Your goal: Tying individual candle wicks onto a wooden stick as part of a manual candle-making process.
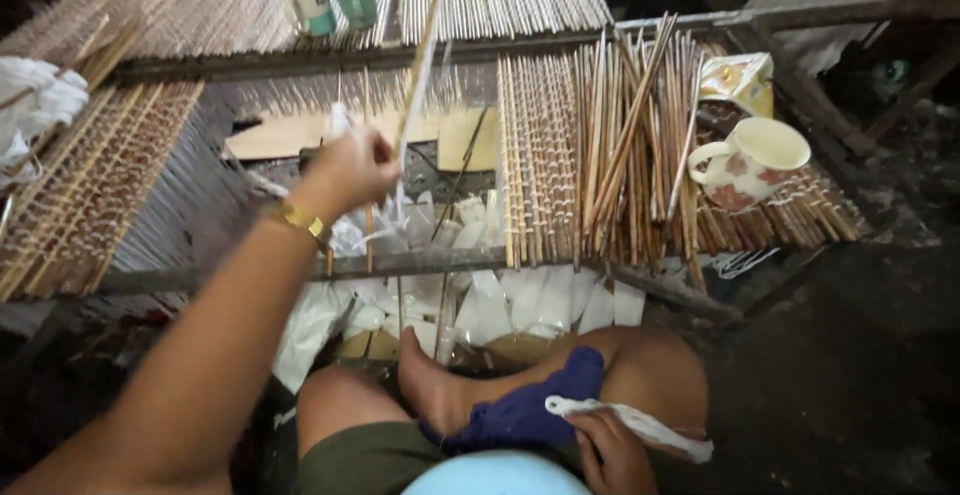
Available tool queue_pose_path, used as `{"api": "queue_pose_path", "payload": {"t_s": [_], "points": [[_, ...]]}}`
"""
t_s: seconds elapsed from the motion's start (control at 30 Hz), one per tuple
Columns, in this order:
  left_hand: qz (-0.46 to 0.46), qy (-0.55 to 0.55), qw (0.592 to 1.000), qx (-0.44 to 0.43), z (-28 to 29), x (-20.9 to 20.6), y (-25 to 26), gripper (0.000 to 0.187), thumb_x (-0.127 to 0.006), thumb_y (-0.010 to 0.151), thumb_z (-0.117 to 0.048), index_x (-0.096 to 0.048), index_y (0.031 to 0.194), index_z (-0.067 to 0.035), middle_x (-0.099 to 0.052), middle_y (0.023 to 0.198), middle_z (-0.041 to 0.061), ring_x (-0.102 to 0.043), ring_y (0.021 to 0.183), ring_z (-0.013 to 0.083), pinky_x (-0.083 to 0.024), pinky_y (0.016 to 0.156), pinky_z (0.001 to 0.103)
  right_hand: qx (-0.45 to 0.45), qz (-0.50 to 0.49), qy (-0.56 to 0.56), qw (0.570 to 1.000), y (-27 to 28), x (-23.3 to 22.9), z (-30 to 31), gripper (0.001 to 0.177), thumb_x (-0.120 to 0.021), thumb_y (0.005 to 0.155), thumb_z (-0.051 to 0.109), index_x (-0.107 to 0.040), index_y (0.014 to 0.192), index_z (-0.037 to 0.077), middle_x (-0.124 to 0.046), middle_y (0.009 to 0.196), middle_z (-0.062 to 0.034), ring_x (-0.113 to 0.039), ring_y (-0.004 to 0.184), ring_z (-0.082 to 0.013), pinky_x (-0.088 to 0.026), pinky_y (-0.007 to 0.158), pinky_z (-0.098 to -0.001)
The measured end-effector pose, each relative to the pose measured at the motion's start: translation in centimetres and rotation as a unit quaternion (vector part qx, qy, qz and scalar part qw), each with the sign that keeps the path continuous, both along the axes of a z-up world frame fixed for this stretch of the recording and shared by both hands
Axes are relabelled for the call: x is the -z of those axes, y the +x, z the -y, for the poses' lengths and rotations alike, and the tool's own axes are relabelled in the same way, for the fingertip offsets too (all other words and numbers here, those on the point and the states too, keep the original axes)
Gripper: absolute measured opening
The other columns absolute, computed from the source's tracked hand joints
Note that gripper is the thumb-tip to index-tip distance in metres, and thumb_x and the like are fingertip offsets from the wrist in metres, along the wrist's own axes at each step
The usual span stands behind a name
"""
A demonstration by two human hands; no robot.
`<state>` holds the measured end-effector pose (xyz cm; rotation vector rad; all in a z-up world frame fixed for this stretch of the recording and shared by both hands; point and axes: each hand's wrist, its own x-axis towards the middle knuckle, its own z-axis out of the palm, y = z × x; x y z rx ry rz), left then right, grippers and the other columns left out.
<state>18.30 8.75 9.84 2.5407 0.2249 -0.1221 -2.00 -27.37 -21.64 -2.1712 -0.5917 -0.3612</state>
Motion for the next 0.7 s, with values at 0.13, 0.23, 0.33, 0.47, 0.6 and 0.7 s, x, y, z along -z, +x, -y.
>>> {"api": "queue_pose_path", "payload": {"t_s": [0.13,0.23,0.33,0.47,0.6,0.7], "points": [[-0.081,-0.072,0.994,-0.03,0.7,6.5,1.4,0.01,-0.061,0.1,-0.009,-0.057,0.11,-0.008,-0.065,0.094,0.009,-0.067,0.075,0.0167,-0.058,0.061,0.025,0.009,0.032,0.012,0.999,0.7,2.0,0.3,0.023,-0.054,0.094,0.011,-0.075,0.103,0.014,-0.073,0.099,-0.0058,-0.072,0.092,-0.024,-0.053,0.085,-0.033],[-0.053,0.008,0.998,-0.015,0.4,12.9,3.4,0.014,-0.071,0.082,-0.02,-0.065,0.093,-0.014,-0.076,0.083,0.006,-0.072,0.08,0.0194,-0.054,0.07,0.035,0.001,0.011,0.039,0.999,0.6,-0.4,-0.5,0.023,-0.055,0.092,0.006,-0.075,0.101,0.012,-0.075,0.097,-0.0055,-0.072,0.091,-0.022,-0.054,0.086,-0.032],[-0.085,0.044,0.995,0.035,1.4,15.2,4.3,0.026,-0.064,0.08,-0.013,-0.072,0.056,-0.011,-0.07,0.053,0.003,-0.068,0.06,0.0116,-0.052,0.054,0.03,-0.001,0.036,-0.007,0.999,1.3,3.6,0.7,0.022,-0.059,0.091,0.01,-0.076,0.103,0.018,-0.074,0.103,-0.0035,-0.074,0.095,-0.022,-0.053,0.087,-0.03],[-0.076,0.071,0.994,0.032,2.2,17.9,6.5,0.025,-0.067,0.081,-0.022,-0.063,0.059,-0.013,-0.068,0.066,0.013,-0.065,0.068,0.0279,-0.047,0.061,0.041,0.015,0.036,0.009,0.999,0.8,2.3,0.3,0.027,-0.057,0.089,0.007,-0.077,0.101,0.02,-0.074,0.1,-0.0002,-0.074,0.088,-0.0184,-0.052,0.082,-0.0263],[-0.081,0.067,0.994,0.039,3.7,17.0,6.4,0.01,-0.069,0.086,-0.019,-0.069,0.091,-0.01,-0.073,0.089,0.013,-0.07,0.086,0.0287,-0.055,0.071,0.04,0.024,-0.061,0.05,0.997,-0.2,-1.5,-0.8,0.029,-0.055,0.089,0.002,-0.078,0.099,0.016,-0.071,0.089,0.0004,-0.055,0.053,-0.0082,-0.044,0.053,-0.0244],[-0.083,0.069,0.993,0.037,5.2,17.4,6.5,0.012,-0.063,0.087,-0.016,-0.066,0.097,-0.011,-0.072,0.097,0.014,-0.069,0.091,0.0323,-0.054,0.077,0.043,0.009,-0.066,0.048,0.997,-0.3,-2.0,-0.7,0.028,-0.056,0.09,0.001,-0.078,0.102,0.014,-0.07,0.09,-0.0032,-0.057,0.06,-0.0112,-0.045,0.056,-0.0266]]}}
